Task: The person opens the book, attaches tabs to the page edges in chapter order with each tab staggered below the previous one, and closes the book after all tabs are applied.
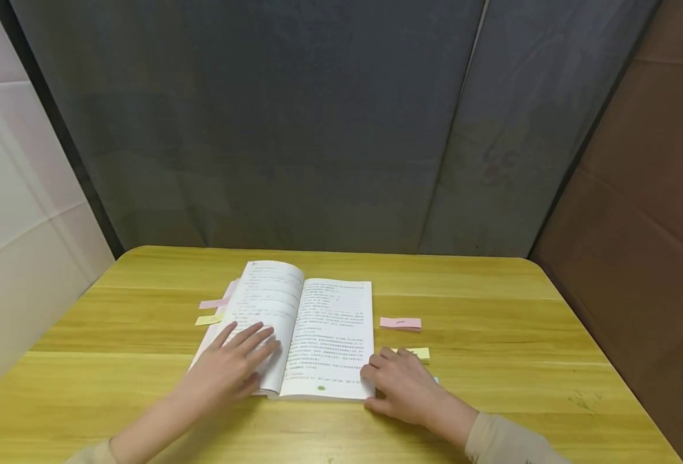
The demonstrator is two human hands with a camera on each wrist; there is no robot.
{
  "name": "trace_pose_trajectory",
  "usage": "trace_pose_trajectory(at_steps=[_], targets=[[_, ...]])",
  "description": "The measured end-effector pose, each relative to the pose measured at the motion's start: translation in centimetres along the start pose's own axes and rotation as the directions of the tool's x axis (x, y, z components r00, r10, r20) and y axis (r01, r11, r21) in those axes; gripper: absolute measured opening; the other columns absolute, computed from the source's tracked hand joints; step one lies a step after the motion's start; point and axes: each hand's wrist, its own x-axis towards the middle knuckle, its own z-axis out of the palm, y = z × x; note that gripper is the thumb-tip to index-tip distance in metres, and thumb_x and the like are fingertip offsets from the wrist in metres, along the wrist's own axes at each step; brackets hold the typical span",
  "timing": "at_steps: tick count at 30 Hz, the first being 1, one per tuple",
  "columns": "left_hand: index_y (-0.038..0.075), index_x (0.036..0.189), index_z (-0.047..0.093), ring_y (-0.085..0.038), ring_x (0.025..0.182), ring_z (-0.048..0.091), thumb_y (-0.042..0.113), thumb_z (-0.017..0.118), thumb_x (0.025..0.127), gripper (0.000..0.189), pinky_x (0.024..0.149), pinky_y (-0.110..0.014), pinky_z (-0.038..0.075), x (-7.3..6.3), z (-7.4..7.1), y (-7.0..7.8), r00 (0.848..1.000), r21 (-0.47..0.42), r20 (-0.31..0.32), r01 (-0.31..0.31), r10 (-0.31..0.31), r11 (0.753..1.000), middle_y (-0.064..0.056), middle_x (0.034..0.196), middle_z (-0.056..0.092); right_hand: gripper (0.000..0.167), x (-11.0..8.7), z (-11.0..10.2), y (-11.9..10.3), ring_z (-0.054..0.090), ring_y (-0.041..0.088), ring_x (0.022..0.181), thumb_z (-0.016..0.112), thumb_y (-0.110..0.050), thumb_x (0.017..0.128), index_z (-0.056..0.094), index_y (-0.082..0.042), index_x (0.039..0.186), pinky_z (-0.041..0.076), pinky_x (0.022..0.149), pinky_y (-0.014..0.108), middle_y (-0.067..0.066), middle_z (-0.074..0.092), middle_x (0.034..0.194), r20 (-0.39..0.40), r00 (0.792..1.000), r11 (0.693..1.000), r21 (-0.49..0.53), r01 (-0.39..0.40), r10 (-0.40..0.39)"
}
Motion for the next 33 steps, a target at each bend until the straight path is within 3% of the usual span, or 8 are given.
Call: trace_pose_trajectory(at_steps=[5,9,12,14,17,20,27,33], targets=[[0.009,0.111,0.058,-0.026,0.110,0.046,0.012,0.066,0.067,0.045,0.089,-0.044,0.036,0.4,0.6,1.2,0.996,-0.135,0.068,-0.054,0.064,0.989,-0.009,0.117,0.053,0.033,0.0,0.1,0.1,0.049,0.011,0.081,0.065,-0.042,0.073,0.062,-0.016,0.093,0.045,0.073,0.039,-0.007,0.056,0.089,-0.006,1.000,1.000,-0.001,0.006,-0.006],[0.010,0.103,0.060,-0.025,0.102,0.052,0.010,0.062,0.069,0.033,0.084,-0.038,0.042,0.9,1.1,2.0,0.995,-0.161,0.046,-0.082,0.090,0.984,-0.007,0.106,0.058,0.032,0.0,0.1,0.1,0.049,0.011,0.081,0.065,-0.041,0.073,0.062,-0.016,0.093,0.045,0.073,0.040,-0.007,0.056,0.089,-0.005,1.000,1.000,0.007,0.007,-0.007],[0.010,0.097,0.061,-0.023,0.093,0.055,0.020,0.060,0.075,0.024,0.075,-0.035,0.046,1.1,1.4,2.4,0.996,-0.150,0.028,-0.076,0.081,0.986,-0.004,0.095,0.059,0.032,0.1,0.1,0.0,0.048,0.011,0.081,0.065,-0.041,0.073,0.062,-0.016,0.093,0.045,0.073,0.040,-0.007,0.056,0.089,-0.003,1.000,1.000,0.010,0.004,-0.004],[0.011,0.093,0.061,-0.021,0.087,0.055,0.032,0.060,0.077,0.027,0.065,-0.032,0.048,1.3,1.5,2.6,0.998,-0.141,0.025,-0.058,0.063,0.988,-0.002,0.088,0.057,0.033,0.1,0.1,0.0,0.048,0.011,0.081,0.065,-0.041,0.073,0.062,-0.016,0.093,0.045,0.073,0.039,-0.007,0.056,0.090,-0.002,1.000,1.000,0.009,0.003,-0.003],[0.011,0.087,0.059,-0.017,0.076,0.050,0.049,0.060,0.073,0.041,0.049,-0.027,0.043,1.5,1.6,2.9,0.999,-0.124,0.034,-0.038,0.042,0.992,0.001,0.079,0.051,0.033,0.0,0.0,0.1,0.049,0.011,0.082,0.065,-0.042,0.073,0.062,-0.016,0.093,0.045,0.072,0.038,-0.006,0.057,0.090,-0.003,1.000,1.000,0.009,0.001,-0.001],[0.012,0.081,0.056,-0.015,0.069,0.044,0.056,0.060,0.069,0.046,0.041,-0.024,0.034,1.7,1.8,3.1,0.999,-0.104,0.048,-0.019,0.025,0.994,0.002,0.073,0.045,0.034,0.0,0.0,0.1,0.049,0.011,0.083,0.065,-0.042,0.073,0.062,-0.015,0.093,0.045,0.073,0.039,-0.006,0.057,0.091,-0.006,1.000,1.000,0.009,0.002,-0.002],[0.014,0.079,0.056,-0.014,0.064,0.041,0.058,0.061,0.066,0.046,0.040,-0.022,0.029,2.1,1.7,3.1,0.994,-0.070,0.108,0.002,0.006,0.998,0.003,0.071,0.043,0.034,-0.1,0.0,0.1,0.049,0.011,0.081,0.065,-0.043,0.073,0.062,-0.016,0.093,0.045,0.072,0.039,-0.007,0.056,0.090,-0.012,1.000,1.000,0.007,0.000,0.000],[0.016,0.083,0.059,-0.013,0.069,0.045,0.056,0.066,0.062,0.046,0.041,-0.022,0.033,2.1,1.6,2.6,0.995,-0.124,0.102,0.025,-0.012,0.992,0.005,0.076,0.047,0.034,-0.1,0.1,0.2,0.050,0.012,0.082,0.065,-0.043,0.073,0.062,-0.016,0.093,0.045,0.073,0.040,-0.007,0.056,0.090,-0.006,1.000,1.000,0.012,-0.004,0.005]])
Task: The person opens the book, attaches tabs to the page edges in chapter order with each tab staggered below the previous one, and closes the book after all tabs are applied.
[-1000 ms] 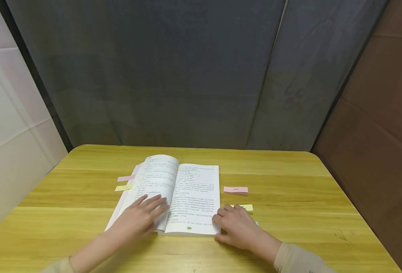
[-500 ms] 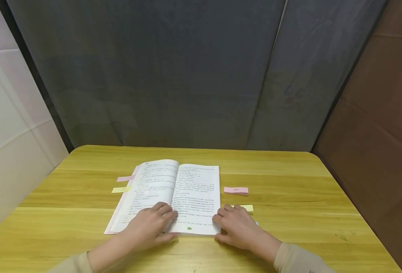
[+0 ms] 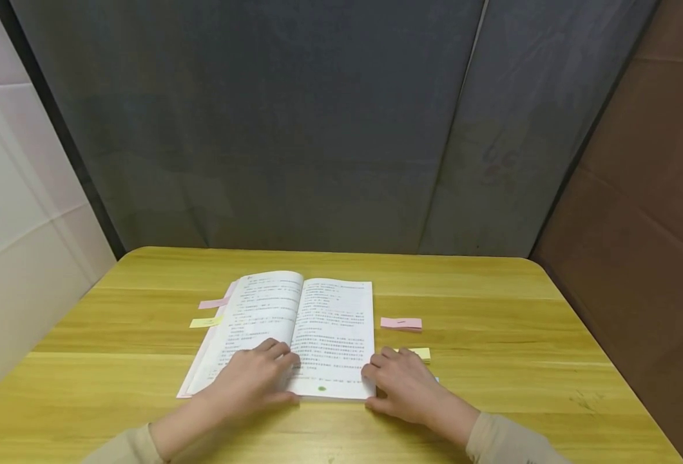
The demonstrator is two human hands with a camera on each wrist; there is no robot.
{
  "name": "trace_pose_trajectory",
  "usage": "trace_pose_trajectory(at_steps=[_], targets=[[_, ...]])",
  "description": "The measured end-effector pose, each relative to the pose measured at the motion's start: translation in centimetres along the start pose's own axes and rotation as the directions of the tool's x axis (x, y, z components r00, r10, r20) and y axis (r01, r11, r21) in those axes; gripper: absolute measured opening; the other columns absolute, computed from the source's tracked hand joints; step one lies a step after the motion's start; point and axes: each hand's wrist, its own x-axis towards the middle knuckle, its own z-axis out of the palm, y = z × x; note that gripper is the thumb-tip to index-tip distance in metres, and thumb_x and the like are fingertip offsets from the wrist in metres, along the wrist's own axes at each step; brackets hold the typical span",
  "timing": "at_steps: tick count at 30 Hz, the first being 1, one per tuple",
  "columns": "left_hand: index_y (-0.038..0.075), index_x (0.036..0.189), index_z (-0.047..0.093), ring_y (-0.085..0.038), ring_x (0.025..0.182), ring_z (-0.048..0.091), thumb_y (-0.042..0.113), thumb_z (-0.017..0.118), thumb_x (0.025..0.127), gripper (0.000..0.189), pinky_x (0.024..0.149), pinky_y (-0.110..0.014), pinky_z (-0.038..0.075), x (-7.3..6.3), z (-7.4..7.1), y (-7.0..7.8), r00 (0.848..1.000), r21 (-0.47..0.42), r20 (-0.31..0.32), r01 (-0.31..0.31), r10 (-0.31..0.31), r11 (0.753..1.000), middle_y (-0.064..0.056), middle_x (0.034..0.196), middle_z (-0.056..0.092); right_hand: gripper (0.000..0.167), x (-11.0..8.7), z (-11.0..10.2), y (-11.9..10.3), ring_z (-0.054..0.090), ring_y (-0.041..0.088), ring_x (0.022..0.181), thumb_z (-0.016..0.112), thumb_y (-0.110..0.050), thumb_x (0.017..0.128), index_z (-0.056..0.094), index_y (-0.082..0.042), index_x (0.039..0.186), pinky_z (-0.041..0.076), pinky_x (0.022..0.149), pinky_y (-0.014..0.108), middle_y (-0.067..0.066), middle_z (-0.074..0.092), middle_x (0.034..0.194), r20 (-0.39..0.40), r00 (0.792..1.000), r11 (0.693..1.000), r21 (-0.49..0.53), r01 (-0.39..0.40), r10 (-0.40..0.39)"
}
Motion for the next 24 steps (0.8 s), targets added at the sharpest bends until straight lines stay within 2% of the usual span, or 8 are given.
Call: trace_pose_trajectory(at_steps=[9,15,19,24], targets=[[0.017,0.092,0.061,-0.013,0.077,0.050,0.055,0.068,0.060,0.050,0.044,-0.022,0.038,-0.3,-0.2,-0.7,0.999,-0.068,-0.038,0.003,-0.006,0.998,0.005,0.086,0.053,0.036,0.0,0.1,0.0,0.050,0.011,0.083,0.064,-0.045,0.073,0.062,-0.016,0.095,0.044,0.074,0.043,-0.007,0.056,0.091,0.009,1.000,1.000,0.016,-0.003,0.003],[0.017,0.097,0.061,-0.012,0.077,0.052,0.051,0.068,0.063,0.049,0.045,-0.022,0.039,-0.7,-0.5,-0.9,0.999,-0.089,-0.044,0.003,-0.007,0.996,0.005,0.091,0.055,0.036,0.0,0.1,0.0,0.050,0.012,0.083,0.064,-0.045,0.073,0.062,-0.016,0.094,0.044,0.074,0.043,-0.007,0.056,0.090,0.010,1.000,1.000,0.015,-0.005,0.004],[0.016,0.100,0.061,-0.012,0.076,0.053,0.044,0.068,0.068,0.043,0.047,-0.023,0.040,-1.0,-0.8,-1.0,0.998,-0.088,-0.063,-0.033,0.028,0.996,0.004,0.092,0.055,0.035,0.0,0.0,0.0,0.049,0.011,0.081,0.064,-0.045,0.073,0.061,-0.016,0.093,0.044,0.073,0.042,-0.007,0.055,0.089,0.002,1.000,1.000,0.015,0.002,-0.002],[0.014,0.105,0.058,-0.013,0.077,0.054,0.029,0.062,0.069,0.039,0.047,-0.025,0.041,-1.4,-0.8,-1.0,0.988,-0.058,-0.132,-0.088,0.080,0.994,0.002,0.097,0.056,0.035,0.1,0.0,-0.1,0.048,0.010,0.080,0.065,-0.044,0.072,0.061,-0.016,0.093,0.044,0.072,0.041,-0.007,0.056,0.090,-0.003,1.000,1.000,0.011,0.004,-0.003]])
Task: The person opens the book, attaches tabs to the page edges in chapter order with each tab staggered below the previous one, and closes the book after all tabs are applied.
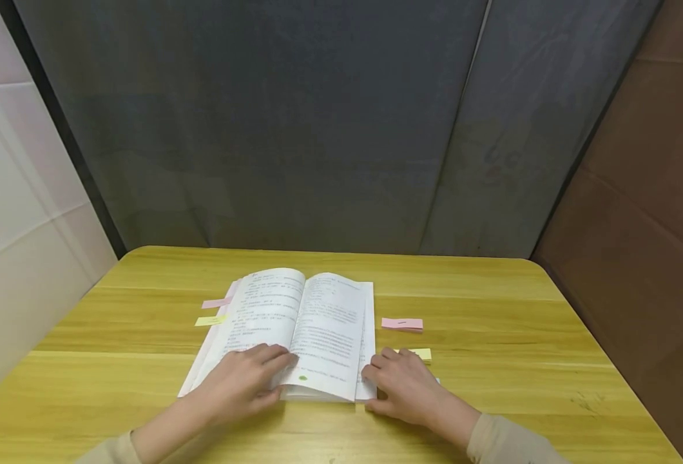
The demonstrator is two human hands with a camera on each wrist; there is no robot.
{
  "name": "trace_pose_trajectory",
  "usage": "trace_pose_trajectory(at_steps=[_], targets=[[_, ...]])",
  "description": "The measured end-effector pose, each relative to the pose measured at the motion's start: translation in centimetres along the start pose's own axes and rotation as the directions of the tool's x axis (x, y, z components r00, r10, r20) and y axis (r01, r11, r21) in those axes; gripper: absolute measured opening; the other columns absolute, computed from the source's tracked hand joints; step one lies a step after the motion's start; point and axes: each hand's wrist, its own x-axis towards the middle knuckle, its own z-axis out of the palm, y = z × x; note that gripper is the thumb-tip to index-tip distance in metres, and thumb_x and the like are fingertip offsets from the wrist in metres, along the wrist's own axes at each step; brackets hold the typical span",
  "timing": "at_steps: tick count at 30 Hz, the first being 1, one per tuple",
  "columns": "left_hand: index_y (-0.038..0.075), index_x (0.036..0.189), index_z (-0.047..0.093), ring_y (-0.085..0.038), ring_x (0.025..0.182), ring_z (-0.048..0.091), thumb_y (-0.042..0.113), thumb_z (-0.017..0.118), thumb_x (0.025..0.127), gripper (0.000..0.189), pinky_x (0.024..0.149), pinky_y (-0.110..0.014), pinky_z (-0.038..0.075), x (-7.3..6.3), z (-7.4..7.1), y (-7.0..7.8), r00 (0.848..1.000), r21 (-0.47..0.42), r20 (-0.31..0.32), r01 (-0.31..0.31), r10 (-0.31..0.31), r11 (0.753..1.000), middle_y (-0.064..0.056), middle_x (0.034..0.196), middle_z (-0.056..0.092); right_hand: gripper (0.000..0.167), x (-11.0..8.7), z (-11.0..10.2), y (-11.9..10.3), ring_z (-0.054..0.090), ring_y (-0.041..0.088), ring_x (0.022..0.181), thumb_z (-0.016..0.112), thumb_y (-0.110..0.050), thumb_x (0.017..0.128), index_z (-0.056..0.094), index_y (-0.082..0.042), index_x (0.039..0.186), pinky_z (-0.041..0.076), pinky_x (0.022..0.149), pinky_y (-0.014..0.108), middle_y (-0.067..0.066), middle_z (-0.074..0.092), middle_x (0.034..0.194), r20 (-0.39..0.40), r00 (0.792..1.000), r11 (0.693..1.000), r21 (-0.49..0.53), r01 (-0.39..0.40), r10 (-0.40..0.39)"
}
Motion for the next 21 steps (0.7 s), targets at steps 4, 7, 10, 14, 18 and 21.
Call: trace_pose_trajectory(at_steps=[4,7,10,14,18,21], targets=[[0.014,0.110,0.055,-0.016,0.084,0.054,0.023,0.057,0.066,0.045,0.050,-0.027,0.044,0.0,0.0,0.1,0.999,0.030,-0.043,-0.023,0.024,0.999,-0.001,0.106,0.055,0.035,0.0,-0.1,-0.1,0.049,0.012,0.082,0.065,-0.044,0.072,0.061,-0.017,0.093,0.044,0.073,0.042,-0.007,0.056,0.091,0.008,1.000,1.000,0.006,-0.005,0.005],[0.013,0.112,0.054,-0.018,0.093,0.052,0.019,0.055,0.063,0.049,0.055,-0.029,0.046,0.0,-0.1,0.1,0.997,0.039,-0.064,-0.038,0.041,0.999,-0.003,0.111,0.053,0.035,0.0,-0.1,-0.1,0.050,0.012,0.083,0.065,-0.044,0.072,0.061,-0.017,0.093,0.044,0.074,0.042,-0.007,0.056,0.091,0.013,1.000,1.000,0.006,-0.006,0.006],[0.012,0.115,0.052,-0.021,0.103,0.048,0.014,0.054,0.062,0.053,0.067,-0.032,0.047,0.1,-0.4,0.0,0.995,0.051,-0.074,-0.059,0.063,0.997,-0.005,0.117,0.050,0.035,0.0,-0.1,-0.2,0.049,0.012,0.082,0.065,-0.044,0.072,0.062,-0.016,0.093,0.044,0.074,0.042,-0.007,0.056,0.090,0.015,1.000,1.000,0.001,-0.007,0.007],[0.010,0.120,0.048,-0.025,0.116,0.038,0.009,0.059,0.062,0.059,0.086,-0.040,0.038,0.1,-1.0,-0.2,0.994,0.077,-0.059,-0.082,0.086,0.994,-0.008,0.126,0.044,0.036,0.1,-0.1,-0.1,0.050,0.012,0.083,0.065,-0.044,0.072,0.062,-0.016,0.094,0.043,0.075,0.043,-0.006,0.057,0.091,0.014,1.000,1.000,-0.002,-0.009,0.009],[0.011,0.126,0.045,-0.027,0.125,0.027,0.008,0.064,0.061,0.068,0.095,-0.046,0.025,0.0,-1.3,-0.5,0.997,0.130,-0.010,-0.079,0.081,0.988,-0.009,0.133,0.037,0.035,0.1,-0.1,-0.1,0.052,0.014,0.086,0.065,-0.044,0.072,0.062,-0.016,0.094,0.043,0.076,0.045,-0.006,0.058,0.091,0.013,1.000,1.000,-0.002,-0.006,0.006],[0.012,0.128,0.043,-0.028,0.127,0.022,0.010,0.067,0.060,0.072,0.098,-0.048,0.018,-0.2,-1.3,-0.8,0.997,0.176,0.021,-0.073,0.070,0.982,-0.011,0.136,0.034,0.035,0.1,-0.1,-0.1,0.052,0.014,0.086,0.065,-0.044,0.073,0.062,-0.016,0.094,0.044,0.076,0.044,-0.005,0.058,0.091,0.013,1.000,1.000,0.000,-0.003,0.003]])
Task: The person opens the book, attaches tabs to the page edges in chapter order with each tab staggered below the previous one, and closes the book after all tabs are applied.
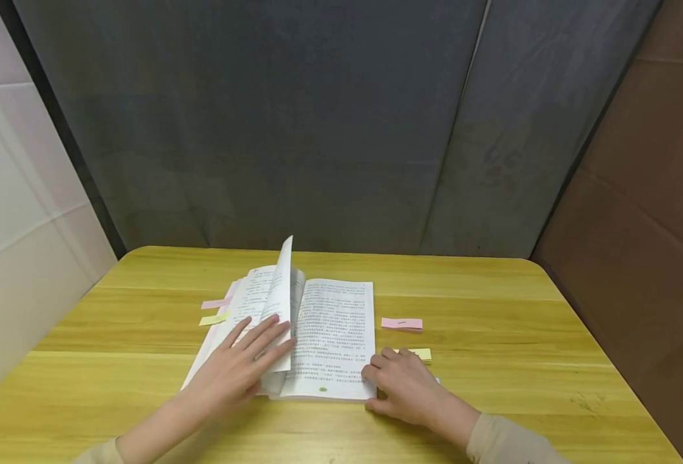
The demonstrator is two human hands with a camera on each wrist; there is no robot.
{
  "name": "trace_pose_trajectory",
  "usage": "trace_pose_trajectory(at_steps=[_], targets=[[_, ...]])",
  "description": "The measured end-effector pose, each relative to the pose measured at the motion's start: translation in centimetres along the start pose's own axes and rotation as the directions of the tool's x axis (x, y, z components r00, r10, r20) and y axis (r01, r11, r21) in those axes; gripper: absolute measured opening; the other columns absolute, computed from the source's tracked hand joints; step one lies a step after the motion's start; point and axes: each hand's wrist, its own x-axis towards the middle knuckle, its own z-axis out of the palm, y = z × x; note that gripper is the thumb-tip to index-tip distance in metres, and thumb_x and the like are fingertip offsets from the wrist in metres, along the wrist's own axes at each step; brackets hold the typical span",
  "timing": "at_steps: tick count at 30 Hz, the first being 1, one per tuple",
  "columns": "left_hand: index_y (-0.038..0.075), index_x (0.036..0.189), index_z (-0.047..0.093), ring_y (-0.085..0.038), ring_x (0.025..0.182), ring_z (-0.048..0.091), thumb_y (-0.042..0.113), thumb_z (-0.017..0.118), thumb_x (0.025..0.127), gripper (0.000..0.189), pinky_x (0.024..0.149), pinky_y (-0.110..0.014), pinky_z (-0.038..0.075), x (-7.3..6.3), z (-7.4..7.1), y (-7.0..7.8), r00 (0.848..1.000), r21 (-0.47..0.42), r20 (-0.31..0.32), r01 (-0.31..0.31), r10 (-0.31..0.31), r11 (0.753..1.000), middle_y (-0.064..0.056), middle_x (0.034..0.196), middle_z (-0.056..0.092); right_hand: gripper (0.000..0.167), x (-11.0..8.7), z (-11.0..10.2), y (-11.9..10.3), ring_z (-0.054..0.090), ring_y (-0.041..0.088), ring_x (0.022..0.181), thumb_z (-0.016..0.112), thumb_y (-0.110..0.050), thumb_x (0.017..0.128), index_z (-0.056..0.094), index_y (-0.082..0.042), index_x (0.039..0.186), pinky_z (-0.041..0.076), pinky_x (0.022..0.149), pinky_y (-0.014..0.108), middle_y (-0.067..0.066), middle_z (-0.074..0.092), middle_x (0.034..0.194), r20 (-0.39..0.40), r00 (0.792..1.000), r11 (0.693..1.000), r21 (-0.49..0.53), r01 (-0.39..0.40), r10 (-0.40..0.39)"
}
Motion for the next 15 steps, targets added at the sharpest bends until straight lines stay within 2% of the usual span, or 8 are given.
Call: trace_pose_trajectory(at_steps=[10,13,15], targets=[[0.012,0.124,0.047,-0.031,0.127,0.022,0.016,0.069,0.058,0.070,0.098,-0.054,0.007,-0.51,0.33,-0.45,0.998,0.082,0.032,0.043,-0.046,0.996,-0.013,0.132,0.038,0.034,0.05,0.04,0.01,0.052,0.013,0.084,0.065,-0.043,0.073,0.062,-0.016,0.093,0.044,0.075,0.043,-0.006,0.057,0.091,-0.012,1.000,1.000,-0.003,0.007,-0.007],[0.012,0.121,0.050,-0.031,0.124,0.029,0.016,0.069,0.059,0.065,0.098,-0.055,0.009,-0.59,0.46,-0.49,0.998,0.098,0.044,0.045,-0.050,0.994,-0.011,0.127,0.044,0.033,0.08,0.04,0.00,0.051,0.012,0.084,0.065,-0.043,0.073,0.062,-0.016,0.092,0.044,0.075,0.043,-0.006,0.057,0.090,-0.015,1.000,1.000,-0.003,0.007,-0.007],[0.013,0.118,0.052,-0.029,0.120,0.034,0.015,0.068,0.060,0.059,0.097,-0.054,0.014,-0.58,0.56,-0.39,0.997,0.073,0.055,0.048,-0.052,0.996,-0.009,0.123,0.047,0.034,0.10,0.05,-0.01,0.051,0.012,0.083,0.065,-0.043,0.073,0.062,-0.016,0.093,0.044,0.074,0.043,-0.006,0.057,0.090,-0.014,1.000,1.000,-0.003,0.007,-0.007]])
